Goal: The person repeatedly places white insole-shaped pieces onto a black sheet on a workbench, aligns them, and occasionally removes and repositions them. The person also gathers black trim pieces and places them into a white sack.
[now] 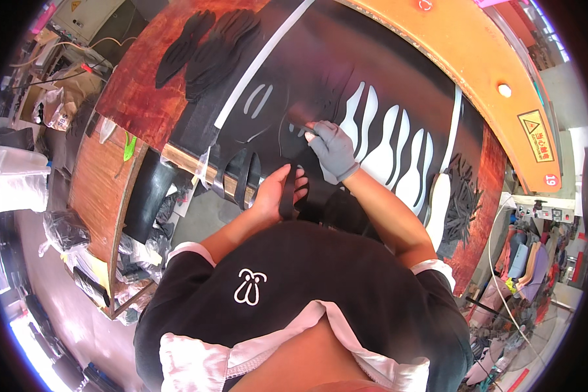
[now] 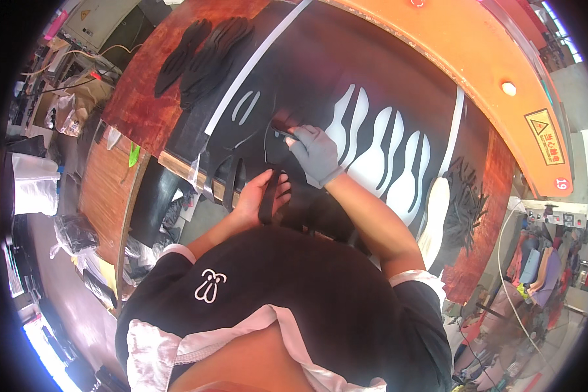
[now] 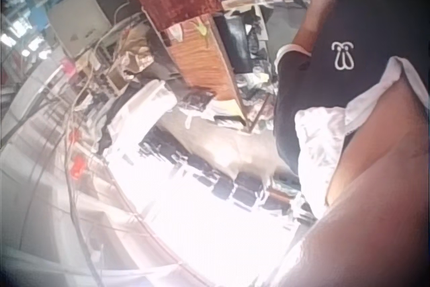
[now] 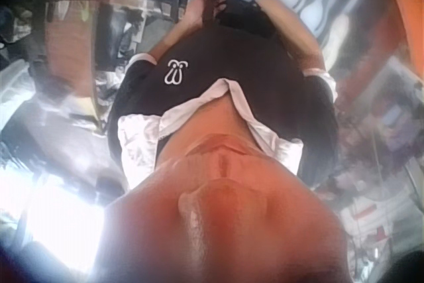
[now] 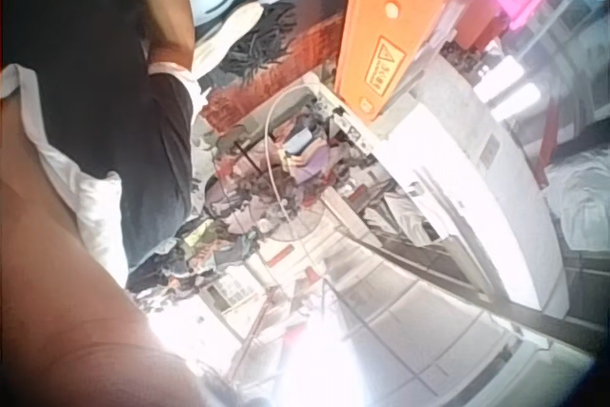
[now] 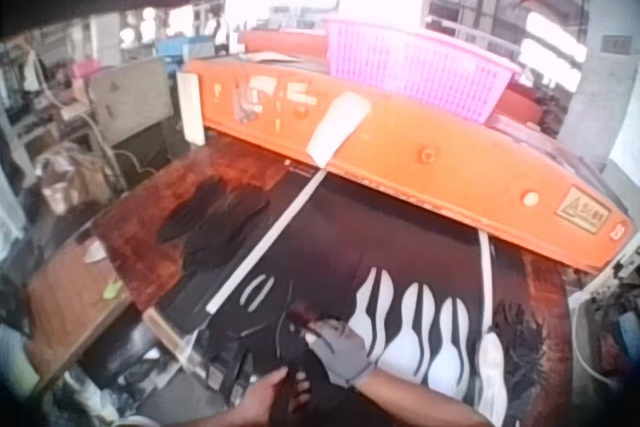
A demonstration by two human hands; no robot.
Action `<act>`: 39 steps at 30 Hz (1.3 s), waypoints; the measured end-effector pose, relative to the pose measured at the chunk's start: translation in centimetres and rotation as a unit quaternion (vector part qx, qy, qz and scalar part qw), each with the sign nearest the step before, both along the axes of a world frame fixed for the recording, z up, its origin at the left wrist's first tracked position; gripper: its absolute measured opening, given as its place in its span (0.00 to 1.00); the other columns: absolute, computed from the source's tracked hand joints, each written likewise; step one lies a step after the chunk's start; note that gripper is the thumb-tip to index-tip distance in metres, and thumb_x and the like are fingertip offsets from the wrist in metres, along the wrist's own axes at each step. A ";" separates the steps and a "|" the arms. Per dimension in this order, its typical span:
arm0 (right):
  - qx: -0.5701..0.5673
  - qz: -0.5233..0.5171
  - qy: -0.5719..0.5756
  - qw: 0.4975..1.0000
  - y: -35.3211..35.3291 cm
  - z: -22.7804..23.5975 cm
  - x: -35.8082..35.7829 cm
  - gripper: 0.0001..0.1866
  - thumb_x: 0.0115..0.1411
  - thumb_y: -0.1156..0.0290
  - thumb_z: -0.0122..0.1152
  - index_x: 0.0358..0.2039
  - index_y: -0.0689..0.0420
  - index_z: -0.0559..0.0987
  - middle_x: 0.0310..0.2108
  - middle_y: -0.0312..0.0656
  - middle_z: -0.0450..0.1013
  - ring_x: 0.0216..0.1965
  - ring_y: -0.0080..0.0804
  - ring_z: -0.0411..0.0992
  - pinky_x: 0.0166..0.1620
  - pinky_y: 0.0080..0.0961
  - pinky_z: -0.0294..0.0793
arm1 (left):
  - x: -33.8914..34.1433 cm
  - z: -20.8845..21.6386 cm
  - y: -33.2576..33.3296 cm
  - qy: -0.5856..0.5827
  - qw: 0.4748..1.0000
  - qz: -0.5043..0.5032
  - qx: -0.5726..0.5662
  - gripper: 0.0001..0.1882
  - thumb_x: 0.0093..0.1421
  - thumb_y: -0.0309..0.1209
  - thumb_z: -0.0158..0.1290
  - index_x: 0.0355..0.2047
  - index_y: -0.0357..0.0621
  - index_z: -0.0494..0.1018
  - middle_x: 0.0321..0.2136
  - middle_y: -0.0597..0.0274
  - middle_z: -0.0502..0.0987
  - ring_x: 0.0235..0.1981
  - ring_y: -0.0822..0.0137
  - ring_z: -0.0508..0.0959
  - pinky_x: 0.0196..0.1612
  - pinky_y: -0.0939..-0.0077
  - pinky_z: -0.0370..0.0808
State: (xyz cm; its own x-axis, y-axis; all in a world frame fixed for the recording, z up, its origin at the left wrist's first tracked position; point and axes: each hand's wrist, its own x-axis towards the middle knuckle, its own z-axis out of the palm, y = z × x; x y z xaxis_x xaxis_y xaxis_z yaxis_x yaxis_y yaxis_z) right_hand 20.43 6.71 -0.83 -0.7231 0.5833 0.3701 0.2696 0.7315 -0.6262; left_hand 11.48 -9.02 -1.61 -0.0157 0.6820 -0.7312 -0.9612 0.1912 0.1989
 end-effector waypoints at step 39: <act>-0.475 -0.174 0.317 0.802 12.8 6.5 -1.3 0.14 0.61 0.62 0.52 0.38 0.60 0.76 0.34 0.37 0.72 0.35 0.24 0.69 0.40 0.23 0.70 | -7.3 1.0 6.9 0.888 0.407 -0.187 0.105 0.23 0.59 0.41 0.47 0.53 0.44 0.65 0.56 0.52 0.62 0.59 0.53 0.60 0.60 0.61 0.56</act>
State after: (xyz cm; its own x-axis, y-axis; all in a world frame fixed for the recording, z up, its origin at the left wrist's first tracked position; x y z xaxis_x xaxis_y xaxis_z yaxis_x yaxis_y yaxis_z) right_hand 19.17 19.54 5.72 -0.2977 0.9455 -0.1318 -0.2392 -0.2075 -0.9485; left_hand 4.13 -2.07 -0.64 -0.2597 0.9237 0.2815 0.8219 0.0584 0.5667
